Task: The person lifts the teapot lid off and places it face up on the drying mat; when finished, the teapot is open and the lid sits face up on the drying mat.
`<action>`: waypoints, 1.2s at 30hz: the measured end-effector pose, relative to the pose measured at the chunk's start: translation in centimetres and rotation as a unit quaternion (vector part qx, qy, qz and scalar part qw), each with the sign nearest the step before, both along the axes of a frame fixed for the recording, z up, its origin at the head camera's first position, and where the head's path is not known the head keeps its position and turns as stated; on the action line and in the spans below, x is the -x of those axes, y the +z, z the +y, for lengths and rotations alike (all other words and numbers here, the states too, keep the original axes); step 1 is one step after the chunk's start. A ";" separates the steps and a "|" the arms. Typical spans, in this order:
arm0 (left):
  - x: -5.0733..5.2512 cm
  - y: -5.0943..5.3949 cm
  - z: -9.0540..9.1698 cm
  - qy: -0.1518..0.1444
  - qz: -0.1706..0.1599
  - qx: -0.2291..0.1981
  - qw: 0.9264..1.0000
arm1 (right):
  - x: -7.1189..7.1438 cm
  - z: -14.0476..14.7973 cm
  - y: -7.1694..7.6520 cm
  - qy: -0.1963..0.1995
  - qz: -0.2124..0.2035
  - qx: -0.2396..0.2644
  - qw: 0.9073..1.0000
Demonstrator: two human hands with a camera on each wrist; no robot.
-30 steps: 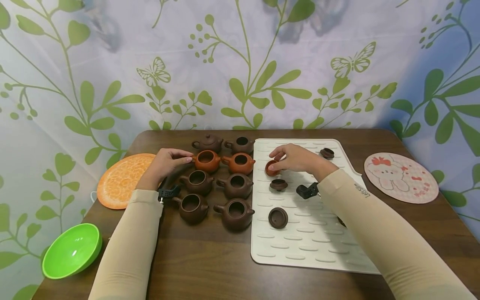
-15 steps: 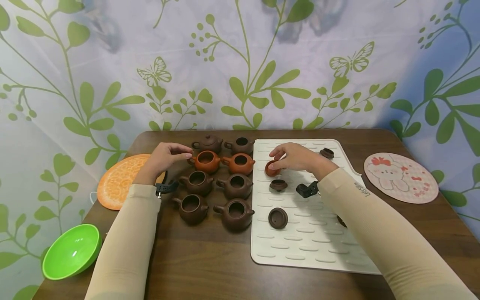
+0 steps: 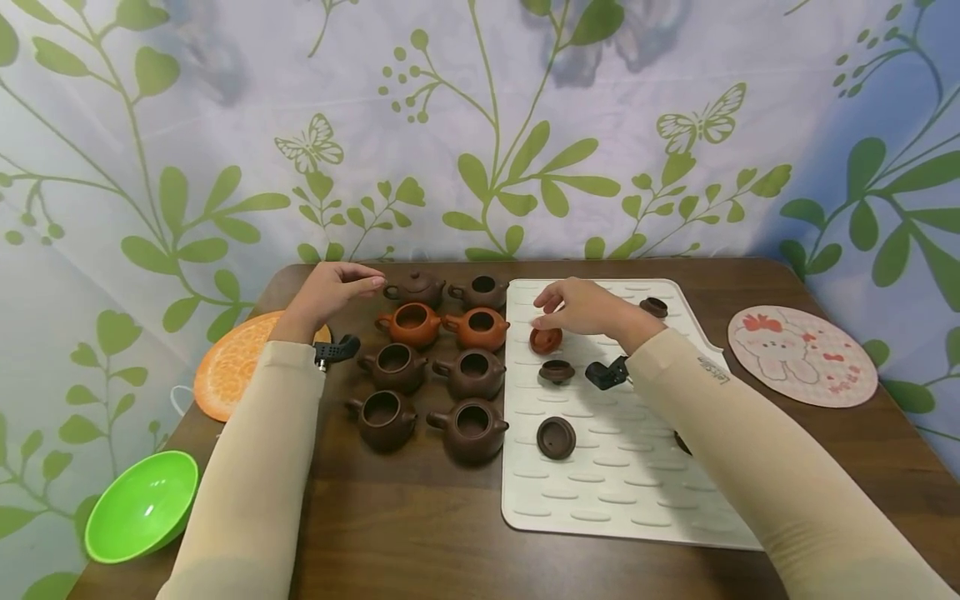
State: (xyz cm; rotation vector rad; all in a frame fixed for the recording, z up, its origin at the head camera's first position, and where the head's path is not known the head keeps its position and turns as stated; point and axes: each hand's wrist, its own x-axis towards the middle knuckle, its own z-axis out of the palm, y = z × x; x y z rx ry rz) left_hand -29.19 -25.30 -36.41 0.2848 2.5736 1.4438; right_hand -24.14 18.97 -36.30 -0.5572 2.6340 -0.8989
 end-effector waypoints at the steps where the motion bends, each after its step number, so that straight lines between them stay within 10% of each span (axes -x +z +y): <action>1: 0.2 0.1 -0.1 0.003 -0.005 -0.001 1.000 | 0.1 -0.3 0.1 0.002 0.007 -0.003 1.000; 11: 1.9 1.0 -0.7 0.020 -0.016 0.016 1.000 | 1.7 -2.9 1.5 0.019 0.050 -0.007 0.999; 36: 3.4 -1.9 -0.6 -0.003 0.006 0.088 0.996 | 8.4 -13.9 1.9 0.033 0.094 -0.006 0.995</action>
